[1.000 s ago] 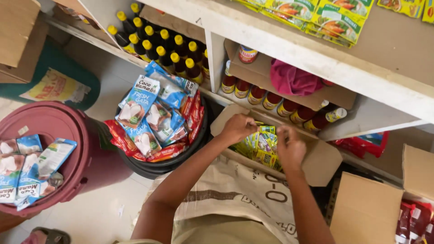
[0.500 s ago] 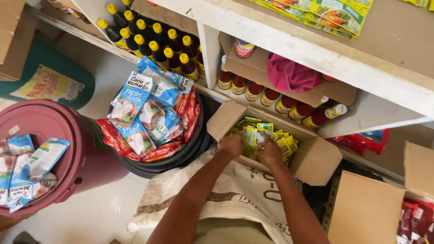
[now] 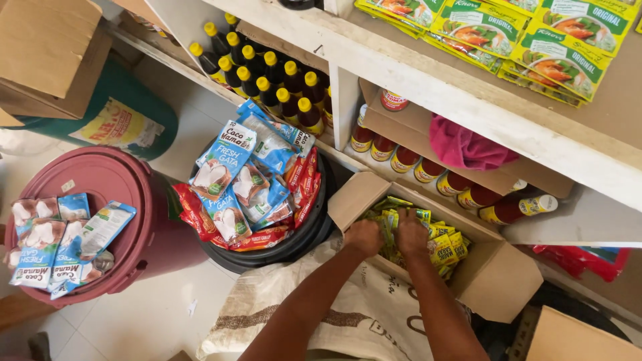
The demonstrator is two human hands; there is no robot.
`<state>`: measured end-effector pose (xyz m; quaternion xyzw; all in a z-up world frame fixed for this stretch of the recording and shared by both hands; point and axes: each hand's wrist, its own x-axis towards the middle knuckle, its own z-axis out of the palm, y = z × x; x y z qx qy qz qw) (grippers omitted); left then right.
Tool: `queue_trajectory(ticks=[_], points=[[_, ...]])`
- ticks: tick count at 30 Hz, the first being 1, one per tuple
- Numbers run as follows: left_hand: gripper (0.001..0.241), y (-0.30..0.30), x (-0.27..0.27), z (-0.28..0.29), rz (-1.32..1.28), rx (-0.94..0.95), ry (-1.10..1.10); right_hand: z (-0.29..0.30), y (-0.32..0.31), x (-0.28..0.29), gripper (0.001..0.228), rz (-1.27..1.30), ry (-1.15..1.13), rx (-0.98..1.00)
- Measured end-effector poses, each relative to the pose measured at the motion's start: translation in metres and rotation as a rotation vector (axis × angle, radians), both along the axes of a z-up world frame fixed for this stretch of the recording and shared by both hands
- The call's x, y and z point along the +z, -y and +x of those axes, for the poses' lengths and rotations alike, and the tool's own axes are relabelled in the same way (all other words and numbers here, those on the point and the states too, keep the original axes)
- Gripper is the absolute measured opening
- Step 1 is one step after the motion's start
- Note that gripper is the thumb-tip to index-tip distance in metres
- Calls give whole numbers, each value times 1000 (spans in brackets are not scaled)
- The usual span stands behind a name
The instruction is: Taking seasoning packets from a box and arranging them neatly on grocery store shelves.
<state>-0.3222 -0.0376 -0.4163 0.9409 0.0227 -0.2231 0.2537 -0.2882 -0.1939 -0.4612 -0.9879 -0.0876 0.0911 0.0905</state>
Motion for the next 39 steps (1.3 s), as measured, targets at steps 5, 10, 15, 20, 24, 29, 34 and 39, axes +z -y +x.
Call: queue_trajectory(ticks=[5,10,15,20,24,29,34,39], points=[[27,1,11,0,-29,18,17,6,19,-55,40,-103,68,-12],[26,-1,2,0,-39,24,20,-1,16,10,36,47,89,-128],[26,-1,12,1,-40,13,17,-22,37,31,24,284,120,-307],[45,-6,-51,6,-206,23,-33,-55,46,73,17,676,215,-397],[65,5,-52,18,-741,269,-232,-80,53,109,13,979,311,-283],[54,9,14,7,-1308,470,-544,-100,73,96,20,1179,317,-206],[42,15,24,2,-1293,505,-417,-97,67,93,23,1454,358,-333],[35,13,24,3,-1312,525,-243,-96,66,93,34,1737,143,-755]])
